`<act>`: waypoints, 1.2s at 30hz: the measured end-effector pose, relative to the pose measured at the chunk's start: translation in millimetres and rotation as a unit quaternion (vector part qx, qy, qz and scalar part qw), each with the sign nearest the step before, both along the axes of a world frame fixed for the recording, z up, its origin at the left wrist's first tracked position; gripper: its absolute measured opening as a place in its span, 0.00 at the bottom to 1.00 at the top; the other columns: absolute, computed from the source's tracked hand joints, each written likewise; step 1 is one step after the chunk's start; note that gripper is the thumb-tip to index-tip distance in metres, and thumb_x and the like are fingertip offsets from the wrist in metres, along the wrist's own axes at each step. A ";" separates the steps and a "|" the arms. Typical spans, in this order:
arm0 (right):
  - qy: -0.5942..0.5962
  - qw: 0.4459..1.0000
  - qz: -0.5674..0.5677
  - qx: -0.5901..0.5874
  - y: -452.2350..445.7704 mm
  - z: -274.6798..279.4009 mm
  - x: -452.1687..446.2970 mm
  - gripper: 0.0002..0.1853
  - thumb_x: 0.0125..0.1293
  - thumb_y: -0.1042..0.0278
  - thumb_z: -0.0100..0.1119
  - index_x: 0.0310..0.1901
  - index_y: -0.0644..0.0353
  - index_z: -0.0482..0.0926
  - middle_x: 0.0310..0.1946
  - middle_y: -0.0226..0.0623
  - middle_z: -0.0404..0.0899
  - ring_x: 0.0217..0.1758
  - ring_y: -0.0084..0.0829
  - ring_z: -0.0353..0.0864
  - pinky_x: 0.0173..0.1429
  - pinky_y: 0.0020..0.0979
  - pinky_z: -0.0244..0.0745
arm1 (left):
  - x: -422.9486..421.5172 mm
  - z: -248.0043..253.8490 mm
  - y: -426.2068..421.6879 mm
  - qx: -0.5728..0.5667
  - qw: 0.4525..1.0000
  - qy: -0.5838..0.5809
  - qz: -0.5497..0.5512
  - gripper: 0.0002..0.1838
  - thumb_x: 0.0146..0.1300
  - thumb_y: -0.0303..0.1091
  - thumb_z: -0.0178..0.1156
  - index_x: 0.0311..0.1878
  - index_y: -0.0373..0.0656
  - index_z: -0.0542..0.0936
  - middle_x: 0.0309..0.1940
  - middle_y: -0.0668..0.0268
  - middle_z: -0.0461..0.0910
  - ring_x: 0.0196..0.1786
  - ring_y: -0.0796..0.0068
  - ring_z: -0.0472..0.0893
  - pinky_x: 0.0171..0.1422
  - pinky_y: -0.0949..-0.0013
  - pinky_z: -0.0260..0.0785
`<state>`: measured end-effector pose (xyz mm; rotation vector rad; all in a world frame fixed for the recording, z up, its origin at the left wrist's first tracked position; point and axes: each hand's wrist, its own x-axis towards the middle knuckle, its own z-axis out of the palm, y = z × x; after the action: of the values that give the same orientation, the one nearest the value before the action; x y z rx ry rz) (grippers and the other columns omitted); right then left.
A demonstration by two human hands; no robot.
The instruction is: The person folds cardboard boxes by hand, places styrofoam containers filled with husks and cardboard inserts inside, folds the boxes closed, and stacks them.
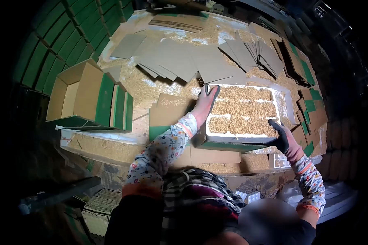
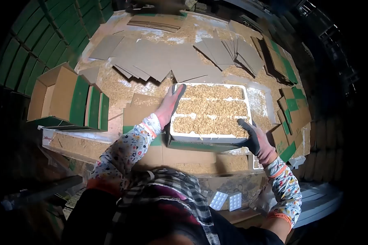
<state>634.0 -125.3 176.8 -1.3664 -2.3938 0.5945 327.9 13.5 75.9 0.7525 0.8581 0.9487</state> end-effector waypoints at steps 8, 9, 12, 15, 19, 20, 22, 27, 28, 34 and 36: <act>0.256 0.802 -0.401 -0.361 -1.9 -82.6 -55.0 0.11 0.68 0.61 0.59 0.36 0.60 0.72 0.21 0.24 0.69 0.20 0.17 0.68 0.24 0.23 0.66 | -56.0 -83.4 73.4 -0.017 0.976 0.131 0.173 0.25 0.59 0.49 0.67 0.46 0.36 0.77 0.43 0.68 0.78 0.46 0.76 0.75 0.54 0.73 0.66; 0.237 0.813 -0.417 -0.330 -5.9 -112.3 -34.8 0.11 0.67 0.63 0.60 0.34 0.60 0.71 0.22 0.24 0.70 0.22 0.17 0.70 0.25 0.23 0.67 | -50.6 -82.8 92.6 -0.136 0.963 0.103 0.208 0.24 0.57 0.48 0.68 0.45 0.36 0.78 0.40 0.67 0.79 0.42 0.74 0.75 0.50 0.70 0.67; 0.253 0.818 -0.445 -0.264 -3.8 -110.1 -44.4 0.08 0.63 0.70 0.62 0.39 0.64 0.76 0.27 0.26 0.75 0.28 0.18 0.74 0.31 0.22 0.71 | -33.9 -148.0 153.3 -0.285 0.922 0.031 0.259 0.17 0.61 0.48 0.65 0.41 0.44 0.78 0.31 0.69 0.78 0.32 0.71 0.77 0.39 0.67 0.74; 0.406 0.747 -0.512 -0.123 -14.9 -101.8 -65.7 0.15 0.69 0.68 0.54 0.53 0.68 0.75 0.43 0.35 0.80 0.45 0.24 0.78 0.51 0.25 0.73 | -31.4 -172.5 142.8 -0.104 0.954 0.058 0.276 0.09 0.63 0.35 0.62 0.37 0.39 0.78 0.30 0.67 0.79 0.26 0.71 0.78 0.34 0.65 0.75; 0.509 0.744 -0.433 0.034 -10.1 -63.5 -96.1 0.22 0.74 0.66 0.45 0.63 0.71 0.65 0.61 0.45 0.69 0.63 0.36 0.71 0.69 0.36 0.63 | -59.3 -11.6 38.1 0.127 0.919 0.275 0.253 0.05 0.62 0.28 0.59 0.37 0.36 0.76 0.27 0.65 0.78 0.28 0.70 0.76 0.35 0.68 0.71; 0.427 0.785 -0.442 0.078 -11.8 -59.1 -87.2 0.23 0.73 0.67 0.46 0.64 0.72 0.64 0.61 0.48 0.69 0.66 0.38 0.68 0.71 0.37 0.61 | -60.5 7.8 26.4 0.205 0.902 0.290 0.247 0.05 0.61 0.28 0.59 0.37 0.36 0.76 0.26 0.63 0.77 0.28 0.68 0.75 0.35 0.69 0.70; 0.444 0.792 -0.385 0.167 3.5 -7.3 -106.2 0.23 0.73 0.69 0.43 0.66 0.72 0.62 0.64 0.50 0.67 0.67 0.41 0.67 0.72 0.39 0.58 | -63.4 37.9 15.9 0.470 0.753 0.452 0.091 0.06 0.56 0.27 0.59 0.38 0.40 0.76 0.32 0.59 0.76 0.36 0.55 0.77 0.42 0.61 0.71; 0.247 0.916 -0.156 0.274 -4.2 63.4 -118.8 0.31 0.68 0.53 0.53 0.65 0.68 0.64 0.64 0.51 0.66 0.69 0.44 0.64 0.72 0.43 0.57 | -47.8 27.8 32.6 0.571 0.700 0.218 -0.369 0.03 0.59 0.33 0.50 0.35 0.49 0.73 0.33 0.68 0.71 0.43 0.68 0.74 0.53 0.67 0.65; 0.153 0.949 -0.132 0.242 2.6 55.4 -121.0 0.32 0.65 0.52 0.55 0.64 0.66 0.65 0.63 0.52 0.66 0.69 0.46 0.63 0.72 0.46 0.54 | -44.4 -1.6 52.3 0.273 0.837 -0.090 -0.466 0.04 0.61 0.33 0.48 0.36 0.49 0.72 0.33 0.68 0.70 0.43 0.69 0.73 0.56 0.67 0.63; -0.237 0.964 -0.118 -0.022 26.0 -98.1 -92.6 0.35 0.56 0.42 0.57 0.60 0.58 0.70 0.62 0.49 0.64 0.69 0.50 0.58 0.72 0.59 0.43 | 0.2 31.8 -17.3 -0.640 -0.275 -0.694 0.183 0.10 0.69 0.37 0.43 0.45 0.45 0.72 0.42 0.61 0.70 0.48 0.60 0.71 0.65 0.47 0.54; -0.213 0.962 -0.163 -0.041 23.6 -82.0 -101.2 0.38 0.57 0.41 0.56 0.64 0.56 0.66 0.66 0.56 0.57 0.70 0.59 0.53 0.71 0.60 0.45 | 6.4 8.4 -56.9 -0.564 -0.445 -0.652 0.242 0.22 0.65 0.41 0.49 0.60 0.45 0.71 0.50 0.50 0.71 0.52 0.50 0.72 0.54 0.39 0.62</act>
<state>532.8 -101.7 94.9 -2.0483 -2.3845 0.3361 334.3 -43.3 84.3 2.9960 1.0426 0.0340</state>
